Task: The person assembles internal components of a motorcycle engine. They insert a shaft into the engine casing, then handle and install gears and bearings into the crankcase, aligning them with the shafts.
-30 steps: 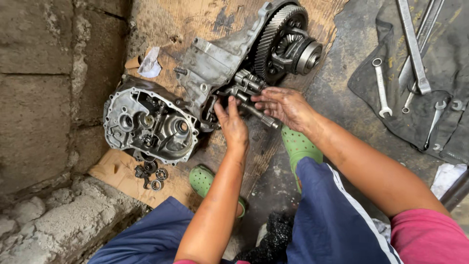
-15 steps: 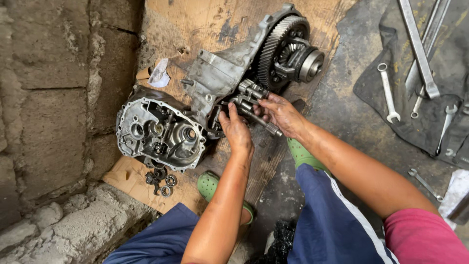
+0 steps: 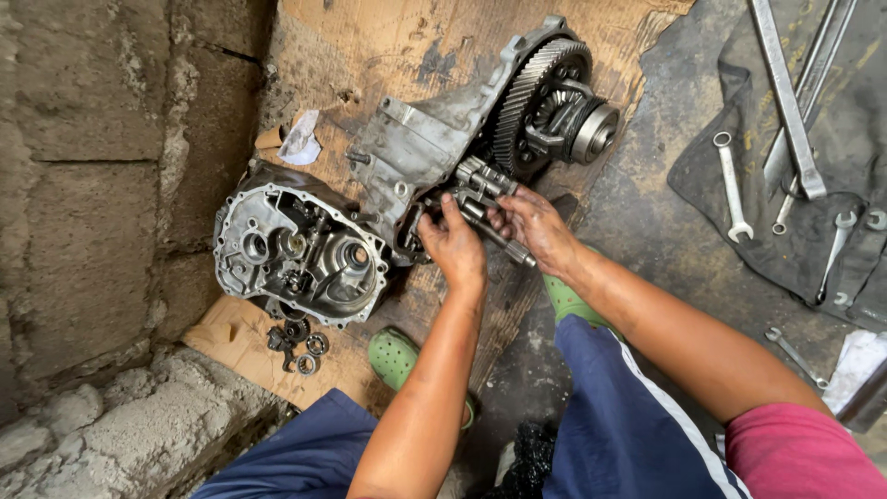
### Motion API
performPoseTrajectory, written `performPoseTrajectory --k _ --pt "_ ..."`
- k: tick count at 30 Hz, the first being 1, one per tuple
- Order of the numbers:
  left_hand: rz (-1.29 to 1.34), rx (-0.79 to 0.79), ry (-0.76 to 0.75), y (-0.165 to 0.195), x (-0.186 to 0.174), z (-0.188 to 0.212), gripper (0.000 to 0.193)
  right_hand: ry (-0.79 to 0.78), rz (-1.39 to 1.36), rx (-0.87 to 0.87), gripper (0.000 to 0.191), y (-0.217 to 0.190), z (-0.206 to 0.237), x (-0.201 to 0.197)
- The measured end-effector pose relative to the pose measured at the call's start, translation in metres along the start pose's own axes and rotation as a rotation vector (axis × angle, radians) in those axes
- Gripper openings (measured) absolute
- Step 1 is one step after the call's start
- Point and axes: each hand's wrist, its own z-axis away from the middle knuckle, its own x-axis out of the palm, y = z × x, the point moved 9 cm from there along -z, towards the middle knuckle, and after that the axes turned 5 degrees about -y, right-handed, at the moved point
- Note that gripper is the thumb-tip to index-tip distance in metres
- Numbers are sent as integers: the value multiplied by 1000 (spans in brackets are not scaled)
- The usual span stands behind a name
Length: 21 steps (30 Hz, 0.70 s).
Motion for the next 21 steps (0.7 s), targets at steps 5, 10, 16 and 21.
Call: performPoseTrajectory --k 5,10,16,21 --pt "-27 103 -22 10 -1 3 31 2 -55 3 7 -5 0 -1" --pt "23 -1 -70 2 -1 3 34 -77 -42 41 9 -15 2 -2" --pt "-51 106 -83 15 3 5 38 -34 -33 14 10 -16 2 -1" --pt "-265 188 -85 15 -5 5 45 -52 102 48 10 -21 3 0"
